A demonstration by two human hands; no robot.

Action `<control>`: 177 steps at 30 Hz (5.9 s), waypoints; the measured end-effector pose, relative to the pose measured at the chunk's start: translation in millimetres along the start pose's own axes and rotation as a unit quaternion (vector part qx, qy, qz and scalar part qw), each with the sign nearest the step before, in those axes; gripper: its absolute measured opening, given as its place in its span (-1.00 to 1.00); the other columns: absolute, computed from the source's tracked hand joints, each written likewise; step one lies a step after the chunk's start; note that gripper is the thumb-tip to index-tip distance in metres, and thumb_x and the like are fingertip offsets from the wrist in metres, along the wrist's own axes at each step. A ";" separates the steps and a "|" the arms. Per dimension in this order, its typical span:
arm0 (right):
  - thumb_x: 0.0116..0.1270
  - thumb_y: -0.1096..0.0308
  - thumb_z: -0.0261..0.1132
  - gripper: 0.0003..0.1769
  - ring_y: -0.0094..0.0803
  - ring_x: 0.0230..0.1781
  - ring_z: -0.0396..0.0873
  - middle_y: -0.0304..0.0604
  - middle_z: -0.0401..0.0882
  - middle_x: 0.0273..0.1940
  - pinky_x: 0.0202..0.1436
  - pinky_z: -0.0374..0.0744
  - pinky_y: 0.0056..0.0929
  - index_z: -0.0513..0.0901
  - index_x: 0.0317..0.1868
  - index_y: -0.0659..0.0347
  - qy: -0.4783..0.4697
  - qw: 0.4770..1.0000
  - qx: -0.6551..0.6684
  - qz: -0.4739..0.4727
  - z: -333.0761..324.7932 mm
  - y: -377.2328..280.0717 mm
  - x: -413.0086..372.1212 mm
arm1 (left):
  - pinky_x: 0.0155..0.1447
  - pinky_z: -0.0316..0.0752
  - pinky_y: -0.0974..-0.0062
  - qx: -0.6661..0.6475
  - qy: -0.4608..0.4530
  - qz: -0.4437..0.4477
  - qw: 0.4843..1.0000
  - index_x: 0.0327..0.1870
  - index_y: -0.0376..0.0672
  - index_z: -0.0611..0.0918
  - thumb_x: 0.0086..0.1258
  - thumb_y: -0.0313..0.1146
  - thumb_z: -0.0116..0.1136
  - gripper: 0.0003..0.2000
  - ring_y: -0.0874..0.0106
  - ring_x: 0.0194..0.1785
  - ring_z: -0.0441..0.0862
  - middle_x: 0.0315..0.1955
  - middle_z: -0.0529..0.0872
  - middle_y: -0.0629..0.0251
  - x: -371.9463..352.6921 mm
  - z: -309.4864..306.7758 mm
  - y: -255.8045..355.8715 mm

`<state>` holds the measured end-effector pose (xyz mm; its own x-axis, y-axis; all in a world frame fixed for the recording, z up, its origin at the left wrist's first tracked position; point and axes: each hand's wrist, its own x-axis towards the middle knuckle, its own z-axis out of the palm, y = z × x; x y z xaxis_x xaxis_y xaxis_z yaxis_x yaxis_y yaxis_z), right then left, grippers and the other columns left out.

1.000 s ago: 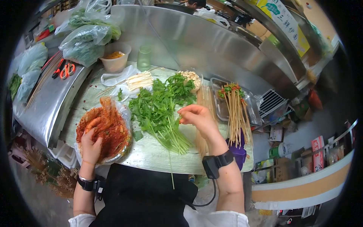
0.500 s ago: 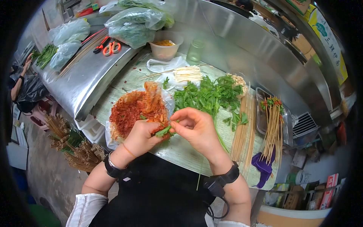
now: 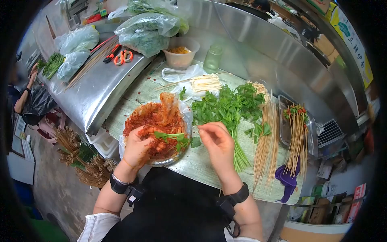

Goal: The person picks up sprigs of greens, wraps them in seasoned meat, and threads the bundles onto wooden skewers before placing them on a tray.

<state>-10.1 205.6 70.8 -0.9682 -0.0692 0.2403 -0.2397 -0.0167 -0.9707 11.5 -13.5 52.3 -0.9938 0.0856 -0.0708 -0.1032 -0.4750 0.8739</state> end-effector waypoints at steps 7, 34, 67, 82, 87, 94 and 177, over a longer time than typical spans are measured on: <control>0.09 0.56 0.32 -0.76 -0.53 -0.33 0.54 -0.18 0.55 -0.26 -0.29 0.51 -0.59 0.59 -0.17 0.29 -0.168 0.952 -0.233 -0.105 11.6 -8.2 -1.6 | -0.14 0.56 0.57 0.032 -0.045 0.002 0.998 -0.17 -0.34 0.57 0.15 -0.71 -0.03 -0.76 0.52 -0.24 0.62 -0.27 0.66 0.25 -7.6 12.0 2.6; 0.14 0.64 0.27 -0.85 -0.57 -0.26 0.54 -0.22 0.57 -0.26 -0.15 0.52 -0.63 0.57 -0.24 0.36 -0.006 0.967 0.182 0.179 -33.6 40.9 -48.9 | -0.26 0.48 0.26 0.729 -0.128 0.061 0.670 -0.46 -0.16 0.63 0.02 -0.34 0.20 -0.88 0.13 -0.34 0.60 -0.51 0.62 0.07 22.8 -3.8 -4.7; 0.12 0.71 0.24 -0.88 -0.49 -0.22 0.53 -0.13 0.51 -0.23 -0.11 0.56 -0.55 0.55 -0.32 0.37 0.000 0.972 0.151 0.180 -39.1 70.8 -70.5 | -0.27 0.47 0.25 0.813 -0.102 0.154 0.553 -0.37 -0.08 0.61 -0.11 -0.45 0.26 -0.79 0.12 -0.33 0.55 -0.44 0.55 0.17 37.2 -48.1 24.3; 0.13 0.70 0.23 -0.87 -0.51 -0.23 0.51 -0.15 0.49 -0.23 -0.13 0.53 -0.59 0.55 -0.30 0.35 -0.029 0.973 0.161 0.161 -42.1 70.8 -70.4 | -0.26 0.51 0.30 0.824 -0.197 0.151 0.510 -0.41 -0.09 0.63 -0.02 -0.36 0.21 -0.87 0.19 -0.32 0.61 -0.49 0.59 0.21 40.8 -16.9 22.5; 0.14 0.69 0.23 -0.89 -0.49 -0.21 0.52 -0.18 0.47 -0.23 -0.11 0.54 -0.57 0.55 -0.32 0.37 -0.037 0.972 0.164 0.165 -42.8 69.4 -70.6 | -0.18 0.49 0.22 0.747 -0.176 0.115 0.631 -0.34 -0.12 0.64 0.00 -0.33 0.28 -0.81 0.11 -0.27 0.59 -0.43 0.63 0.11 53.2 -0.5 -3.6; 0.14 0.70 0.23 -0.89 -0.50 -0.23 0.53 -0.17 0.47 -0.23 -0.12 0.55 -0.57 0.55 -0.32 0.39 -0.046 0.973 0.168 0.153 -44.0 71.5 -72.2 | -0.14 0.51 0.25 0.803 -0.197 0.008 0.562 -0.27 -0.08 0.66 0.02 -0.30 0.26 -0.77 0.11 -0.25 0.61 -0.42 0.65 0.09 64.3 23.7 -10.2; 0.21 0.38 0.27 -0.88 -0.57 -0.57 0.57 -0.25 0.58 -0.54 -0.56 0.50 -0.63 0.58 -0.34 0.27 0.159 0.895 -0.271 0.317 -251.7 4.0 3.6 | -0.15 0.51 0.60 0.135 0.061 0.054 0.988 -0.18 -0.39 0.60 0.13 -0.74 -0.05 -0.74 0.54 -0.24 0.59 -0.27 0.66 0.29 15.3 -0.3 -29.4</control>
<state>-32.5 456.3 67.8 -0.8721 0.3963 -0.2869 0.4495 0.4174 -0.7898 -0.7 1.6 25.3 -0.9977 -0.0659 -0.0138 0.0013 -0.2233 0.9747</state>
